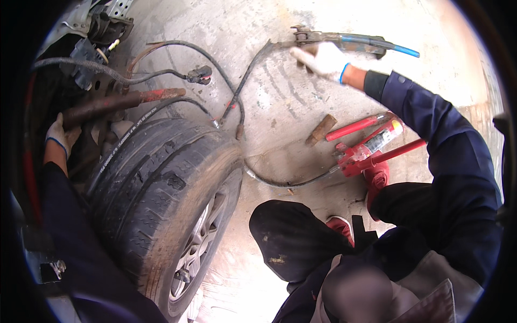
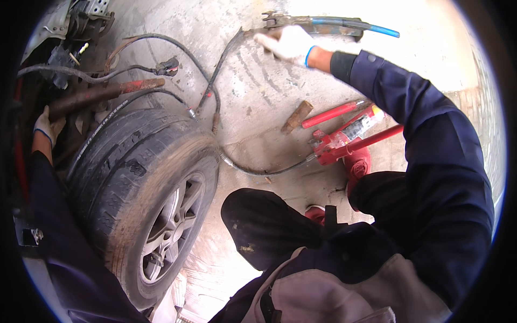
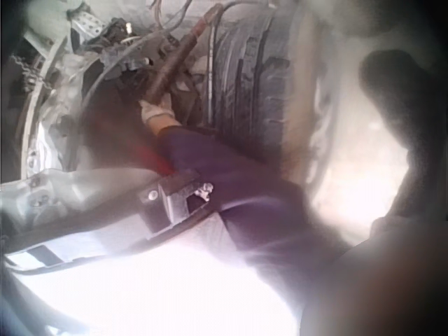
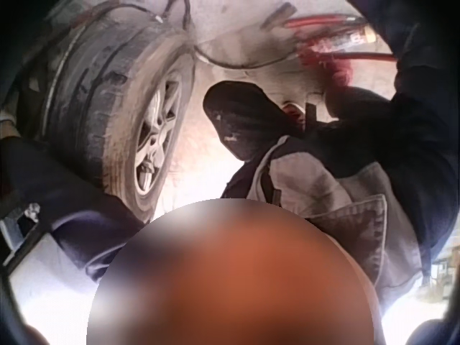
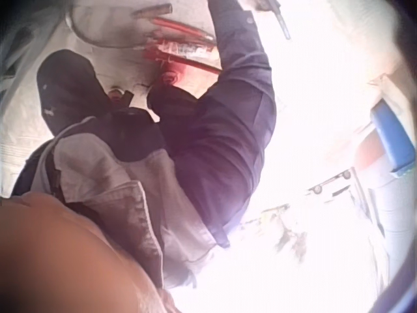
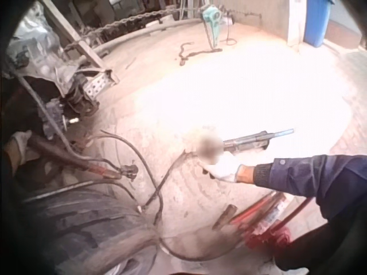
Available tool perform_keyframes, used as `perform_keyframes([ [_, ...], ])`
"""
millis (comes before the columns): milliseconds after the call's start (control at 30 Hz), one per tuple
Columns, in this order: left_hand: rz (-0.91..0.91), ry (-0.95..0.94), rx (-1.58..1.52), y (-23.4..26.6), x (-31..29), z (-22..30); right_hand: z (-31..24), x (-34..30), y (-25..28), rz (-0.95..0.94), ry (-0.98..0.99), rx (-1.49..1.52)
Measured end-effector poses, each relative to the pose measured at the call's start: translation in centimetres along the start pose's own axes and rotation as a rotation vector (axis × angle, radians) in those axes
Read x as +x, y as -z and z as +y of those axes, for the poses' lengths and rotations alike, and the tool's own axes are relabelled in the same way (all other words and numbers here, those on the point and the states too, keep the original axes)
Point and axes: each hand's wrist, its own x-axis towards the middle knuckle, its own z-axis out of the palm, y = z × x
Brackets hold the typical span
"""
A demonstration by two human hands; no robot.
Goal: The person works under the front of a white car with the hood open, using a hammer and a floor jack to adjust suspension components near the wheel. They then attach a chain hoist to the engine bay and position it under the vehicle.
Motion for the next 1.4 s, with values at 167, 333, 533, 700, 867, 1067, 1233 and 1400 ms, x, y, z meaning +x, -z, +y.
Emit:
perform_keyframes([
  [167,0.011,-0.023,-0.026,-0.1,0.9,-0.1,2.3,-2.0,-0.9,0.336,-0.491,0.907],
  [333,0.002,-0.046,0.074,0.5,1.4,-0.2,2.2,-0.4,-0.9,0.412,-0.434,1.158],
  [533,-0.067,-0.045,0.045,0.7,2.1,0.0,1.4,3.8,-0.9,0.517,-0.478,1.328],
  [700,0.027,-0.022,0.083,0.0,1.3,0.3,4.4,9.8,-1.2,0.576,-0.359,1.578],
  [867,0.002,-0.021,0.064,-0.7,0.3,0.6,5.5,10.0,-0.3,0.445,-0.435,1.376],
  [1067,0.038,0.009,0.053,-0.8,1.0,0.8,3.6,6.4,2.5,0.219,-0.342,0.978],
  [1233,-0.005,0.020,0.025,-0.1,1.1,0.4,0.5,5.6,5.1,0.031,-0.225,0.434],
  [1400,-0.026,0.030,0.035,0.1,0.9,0.4,-2.4,8.3,2.5,0.176,-0.121,-0.433],
])
